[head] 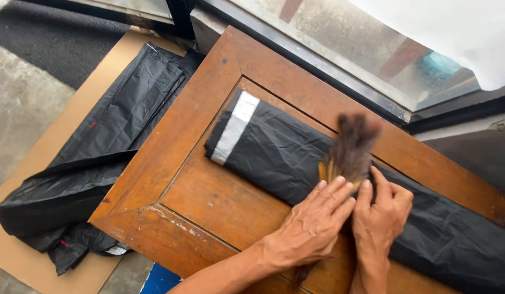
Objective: The person folds a black plastic sheet by hand on a wooden table, smoothing the surface and using a feather duster to clean it before placing it into a black bag.
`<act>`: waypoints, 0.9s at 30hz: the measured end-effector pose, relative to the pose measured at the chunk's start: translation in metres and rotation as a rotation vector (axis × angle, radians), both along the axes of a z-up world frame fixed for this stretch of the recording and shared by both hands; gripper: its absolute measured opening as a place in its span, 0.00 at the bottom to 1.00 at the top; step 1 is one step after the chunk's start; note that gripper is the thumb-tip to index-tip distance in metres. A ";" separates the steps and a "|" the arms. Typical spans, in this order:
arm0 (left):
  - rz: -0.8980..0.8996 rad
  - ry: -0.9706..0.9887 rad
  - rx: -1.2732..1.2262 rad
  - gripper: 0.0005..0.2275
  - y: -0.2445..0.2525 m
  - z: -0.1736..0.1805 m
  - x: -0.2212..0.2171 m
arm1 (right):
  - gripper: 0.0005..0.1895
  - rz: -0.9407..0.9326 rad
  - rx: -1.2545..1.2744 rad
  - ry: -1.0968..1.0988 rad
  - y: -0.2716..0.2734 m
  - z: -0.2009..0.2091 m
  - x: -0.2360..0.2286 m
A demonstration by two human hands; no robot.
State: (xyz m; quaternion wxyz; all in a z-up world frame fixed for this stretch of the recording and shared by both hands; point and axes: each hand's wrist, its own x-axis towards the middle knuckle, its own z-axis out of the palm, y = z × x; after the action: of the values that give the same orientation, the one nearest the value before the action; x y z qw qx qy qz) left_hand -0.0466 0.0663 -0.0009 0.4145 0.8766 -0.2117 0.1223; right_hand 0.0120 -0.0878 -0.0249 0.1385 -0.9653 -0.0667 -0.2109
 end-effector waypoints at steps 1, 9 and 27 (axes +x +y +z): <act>0.006 0.004 -0.009 0.24 -0.005 -0.005 -0.001 | 0.17 0.006 -0.009 0.004 0.001 0.007 0.001; 0.360 -0.083 0.415 0.23 0.048 -0.021 0.017 | 0.14 -0.137 0.097 0.134 0.014 0.020 0.001; 0.537 -0.024 0.139 0.21 0.126 -0.012 0.030 | 0.24 0.014 -0.050 0.079 0.080 0.014 0.003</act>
State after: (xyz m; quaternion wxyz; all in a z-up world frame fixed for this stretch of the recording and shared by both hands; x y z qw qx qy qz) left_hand -0.0167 0.1927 -0.0130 0.3036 0.9262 0.0153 0.2233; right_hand 0.0155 -0.0080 -0.0113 0.1185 -0.9755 -0.0731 -0.1702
